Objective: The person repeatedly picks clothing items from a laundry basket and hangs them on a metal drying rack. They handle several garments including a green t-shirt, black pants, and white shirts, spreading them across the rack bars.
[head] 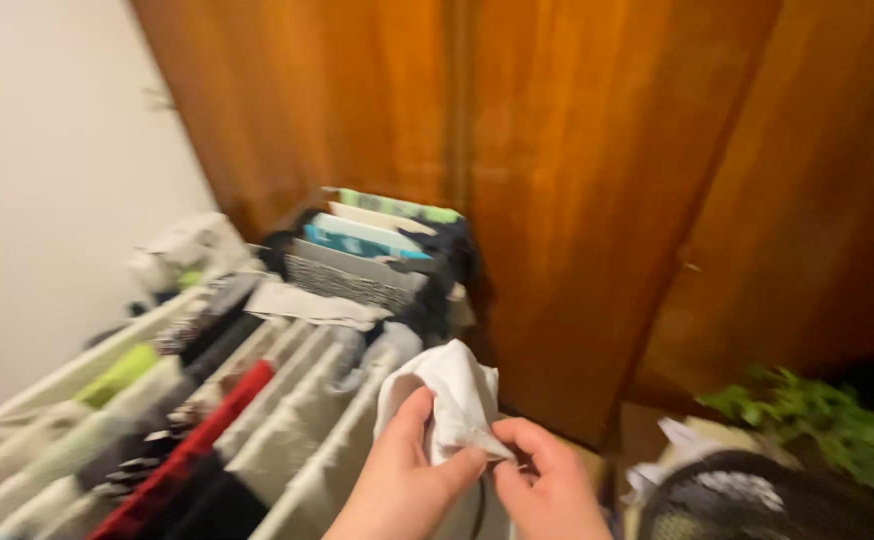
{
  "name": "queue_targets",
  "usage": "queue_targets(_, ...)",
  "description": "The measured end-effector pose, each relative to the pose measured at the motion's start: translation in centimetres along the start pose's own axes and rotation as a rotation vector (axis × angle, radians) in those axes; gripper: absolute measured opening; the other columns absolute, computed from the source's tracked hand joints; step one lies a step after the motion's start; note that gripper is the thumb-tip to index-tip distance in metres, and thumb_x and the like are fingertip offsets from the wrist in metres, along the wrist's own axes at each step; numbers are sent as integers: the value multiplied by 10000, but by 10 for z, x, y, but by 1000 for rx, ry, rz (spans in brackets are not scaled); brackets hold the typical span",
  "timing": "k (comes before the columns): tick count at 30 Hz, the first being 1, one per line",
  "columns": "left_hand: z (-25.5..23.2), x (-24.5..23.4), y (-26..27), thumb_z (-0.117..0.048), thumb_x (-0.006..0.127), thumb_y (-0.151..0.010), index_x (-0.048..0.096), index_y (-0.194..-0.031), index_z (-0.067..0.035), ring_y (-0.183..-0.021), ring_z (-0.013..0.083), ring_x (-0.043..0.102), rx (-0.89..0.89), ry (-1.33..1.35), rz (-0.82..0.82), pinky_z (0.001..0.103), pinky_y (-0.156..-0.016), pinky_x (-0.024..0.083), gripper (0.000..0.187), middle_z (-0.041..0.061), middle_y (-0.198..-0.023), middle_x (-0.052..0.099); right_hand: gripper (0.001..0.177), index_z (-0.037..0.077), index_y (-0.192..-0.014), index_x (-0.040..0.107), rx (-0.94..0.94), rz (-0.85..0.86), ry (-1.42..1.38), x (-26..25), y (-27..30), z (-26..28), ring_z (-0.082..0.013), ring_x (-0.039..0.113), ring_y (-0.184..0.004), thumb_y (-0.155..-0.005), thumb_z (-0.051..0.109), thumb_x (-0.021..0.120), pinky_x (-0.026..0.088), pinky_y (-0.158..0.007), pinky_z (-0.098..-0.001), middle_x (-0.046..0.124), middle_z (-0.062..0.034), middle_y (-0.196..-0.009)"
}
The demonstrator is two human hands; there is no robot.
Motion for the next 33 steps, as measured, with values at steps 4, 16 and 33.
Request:
queue_targets(4, -29, -89, 35, -147, 709, -664, 665, -1316, -258, -1036, 44, 738, 106, -337, -163, 184, -966, 529, 663, -72, -1184, 790, 194, 63, -912, 820, -143, 179, -134, 39, -25, 43, -116, 644, -782, -861, 10, 640, 503, -742, -256, 782, -24, -825)
queue_targets(16, -97, -259, 160, -388, 641, -868, 534, -930, -241, -954, 331, 690, -195, -1120, -760, 503, -768, 510, 192, -2, -1000, 722, 124, 35, -1040, 678, -3, 539, -441, 198, -42, 167, -189, 580, -766, -967, 38, 578, 421, -694, -298, 690, -123, -887)
queue_targets(33, -36, -370, 338, -561, 759, -895, 644, -989, -387, -831, 65, 655, -339, -882, -763, 231, -813, 508, 228, -235, -1189, 510, 79, 15, -995, 661, -226, 1239, -573, 433, 53, 280, -180, 545, -711, -970, 11, 586, 411, -658, -310, 627, -112, -807)
Point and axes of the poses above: each hand's wrist, its own y-axis away from the middle knuckle, its own x-axis out of the palm, z = x × y, the point moved 3 cm from there along -y, towards the middle knuckle
